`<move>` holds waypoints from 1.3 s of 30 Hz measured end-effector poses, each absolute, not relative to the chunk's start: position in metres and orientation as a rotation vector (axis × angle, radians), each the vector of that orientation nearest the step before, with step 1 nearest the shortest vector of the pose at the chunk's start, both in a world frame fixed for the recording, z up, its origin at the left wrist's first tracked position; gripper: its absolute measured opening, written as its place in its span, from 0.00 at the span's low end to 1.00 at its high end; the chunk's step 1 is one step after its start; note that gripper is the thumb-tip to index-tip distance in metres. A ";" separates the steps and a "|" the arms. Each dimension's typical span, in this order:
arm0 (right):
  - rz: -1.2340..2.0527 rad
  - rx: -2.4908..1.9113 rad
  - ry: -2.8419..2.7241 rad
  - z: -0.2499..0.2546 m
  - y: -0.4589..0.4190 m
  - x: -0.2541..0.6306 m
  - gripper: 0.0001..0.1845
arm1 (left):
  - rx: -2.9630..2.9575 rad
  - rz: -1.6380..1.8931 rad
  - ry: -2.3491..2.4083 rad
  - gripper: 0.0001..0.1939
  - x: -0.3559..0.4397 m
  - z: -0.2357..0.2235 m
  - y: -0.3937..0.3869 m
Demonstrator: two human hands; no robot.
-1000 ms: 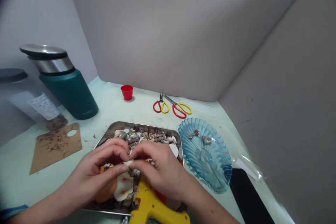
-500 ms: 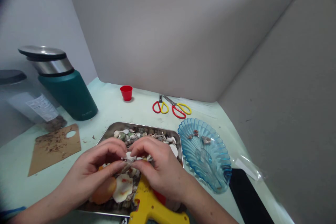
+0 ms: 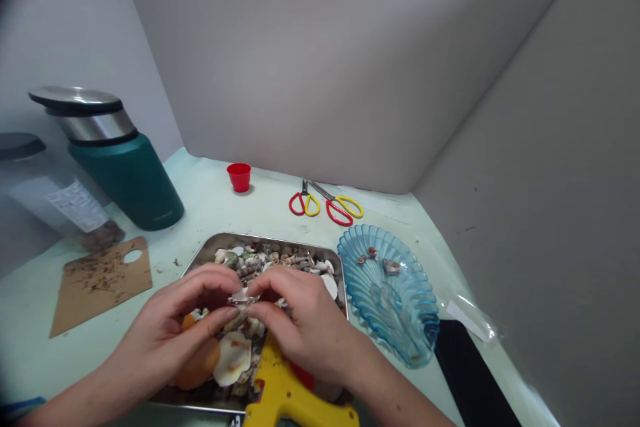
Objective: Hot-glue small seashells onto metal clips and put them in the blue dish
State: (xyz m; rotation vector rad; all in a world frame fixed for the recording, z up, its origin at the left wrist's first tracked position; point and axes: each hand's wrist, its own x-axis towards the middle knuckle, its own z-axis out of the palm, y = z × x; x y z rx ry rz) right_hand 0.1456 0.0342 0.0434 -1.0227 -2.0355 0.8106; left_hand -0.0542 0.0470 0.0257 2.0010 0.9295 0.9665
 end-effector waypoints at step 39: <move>0.814 -0.975 -2.207 0.048 0.035 0.147 0.08 | 1.881 0.672 0.987 0.10 -0.053 0.034 0.051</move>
